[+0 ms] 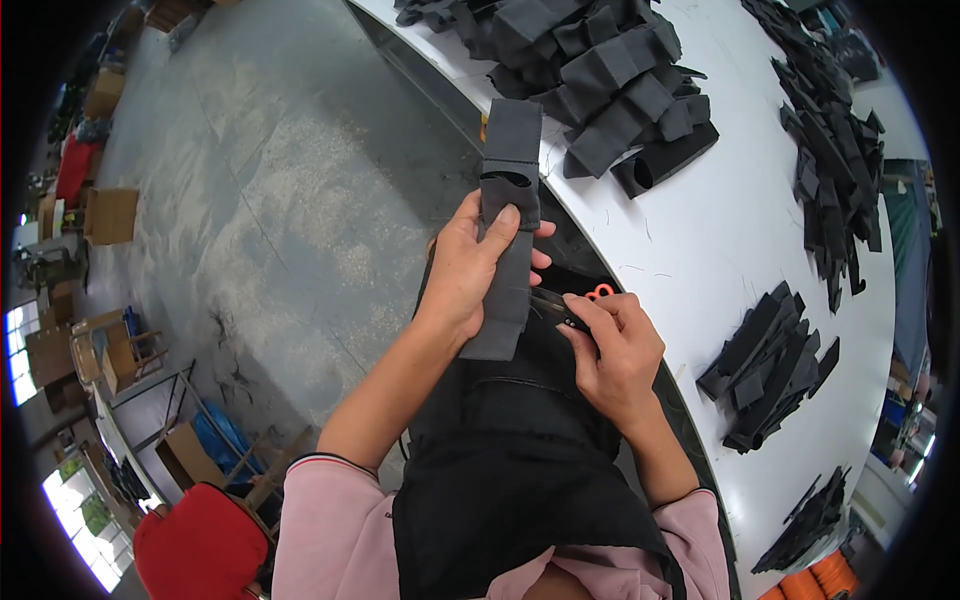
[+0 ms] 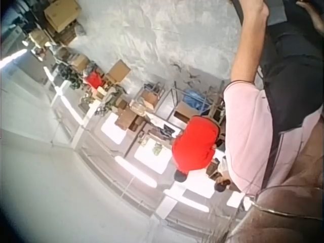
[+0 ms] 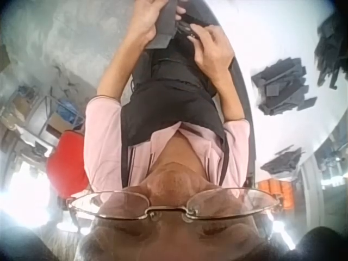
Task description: The recorder uses small scissors to trim loose threads and edges from manufactured black fabric straps.
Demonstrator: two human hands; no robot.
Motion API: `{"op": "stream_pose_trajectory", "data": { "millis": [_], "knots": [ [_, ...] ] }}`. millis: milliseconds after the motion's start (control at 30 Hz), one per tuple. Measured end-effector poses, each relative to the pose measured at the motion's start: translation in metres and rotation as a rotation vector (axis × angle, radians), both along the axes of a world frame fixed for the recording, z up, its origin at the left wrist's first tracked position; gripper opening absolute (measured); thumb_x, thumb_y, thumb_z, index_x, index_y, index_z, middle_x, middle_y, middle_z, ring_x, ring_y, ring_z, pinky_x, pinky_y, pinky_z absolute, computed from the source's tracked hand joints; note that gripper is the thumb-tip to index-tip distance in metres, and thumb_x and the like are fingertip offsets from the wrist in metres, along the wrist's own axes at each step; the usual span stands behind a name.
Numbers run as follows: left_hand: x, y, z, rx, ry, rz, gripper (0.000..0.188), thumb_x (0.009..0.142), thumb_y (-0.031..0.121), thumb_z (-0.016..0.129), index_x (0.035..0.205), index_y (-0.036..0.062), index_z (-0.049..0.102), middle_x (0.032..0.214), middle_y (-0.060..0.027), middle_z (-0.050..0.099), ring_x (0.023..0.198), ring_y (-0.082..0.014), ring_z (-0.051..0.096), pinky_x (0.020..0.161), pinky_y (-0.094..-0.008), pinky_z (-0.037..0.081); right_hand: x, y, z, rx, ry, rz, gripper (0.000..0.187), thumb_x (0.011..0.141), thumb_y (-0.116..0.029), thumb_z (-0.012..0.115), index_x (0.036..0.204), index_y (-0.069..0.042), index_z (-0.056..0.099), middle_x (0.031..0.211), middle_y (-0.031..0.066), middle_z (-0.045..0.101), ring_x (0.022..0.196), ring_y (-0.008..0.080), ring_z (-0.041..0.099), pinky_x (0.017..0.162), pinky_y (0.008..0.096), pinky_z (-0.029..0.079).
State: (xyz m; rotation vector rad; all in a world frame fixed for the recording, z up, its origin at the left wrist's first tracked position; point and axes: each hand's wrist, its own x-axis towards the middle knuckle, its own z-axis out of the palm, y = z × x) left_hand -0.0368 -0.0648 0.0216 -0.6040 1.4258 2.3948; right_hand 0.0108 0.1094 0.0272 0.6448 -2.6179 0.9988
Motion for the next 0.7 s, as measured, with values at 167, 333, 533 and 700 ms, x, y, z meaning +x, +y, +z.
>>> {"op": "stream_pose_trajectory", "data": {
  "millis": [167,333,533,700],
  "knots": [
    [0.0001,-0.0015,-0.0026,-0.006,-0.011,-0.018,0.032,0.095,0.022,0.052,0.119,0.0037,0.044,0.099,-0.0147,0.065,0.069,-0.0157,0.063,0.056,-0.0262,0.053,0.0003,0.0002,0.0016,0.027,-0.014,0.011,0.031,0.066,-0.006,0.074,0.096,-0.006,0.066,0.079,0.0027,0.056,0.057,0.0163,0.050,0.052,0.0273,0.038],
    [-0.0003,0.0003,-0.0037,0.002,-0.017,-0.029,0.032,0.095,0.021,0.051,0.120,0.0035,0.043,0.098,-0.0147,0.064,0.069,-0.0158,0.063,0.056,-0.0266,0.053,-0.0031,-0.0013,0.0039,0.032,0.015,0.026,0.031,0.065,-0.005,0.073,0.095,-0.006,0.066,0.076,0.0023,0.055,0.056,0.0163,0.050,0.051,0.0272,0.037],
    [0.0005,0.0005,-0.0055,0.020,-0.030,-0.049,0.034,0.095,0.020,0.051,0.123,0.0035,0.041,0.098,-0.0149,0.064,0.070,-0.0162,0.063,0.056,-0.0267,0.053,-0.0038,-0.0044,0.0038,0.087,0.053,0.048,0.030,0.064,-0.004,0.073,0.093,-0.006,0.066,0.071,0.0018,0.054,0.054,0.0170,0.049,0.049,0.0279,0.036],
    [0.0019,0.0018,-0.0019,0.015,-0.026,-0.064,0.035,0.095,0.021,0.051,0.124,0.0034,0.041,0.098,-0.0151,0.064,0.070,-0.0163,0.063,0.056,-0.0266,0.053,0.0047,-0.0008,-0.0004,-0.117,-0.084,-0.030,0.029,0.066,-0.002,0.073,0.094,-0.005,0.066,0.069,0.0049,0.052,0.055,0.0185,0.050,0.053,0.0273,0.041]
  ]
}}
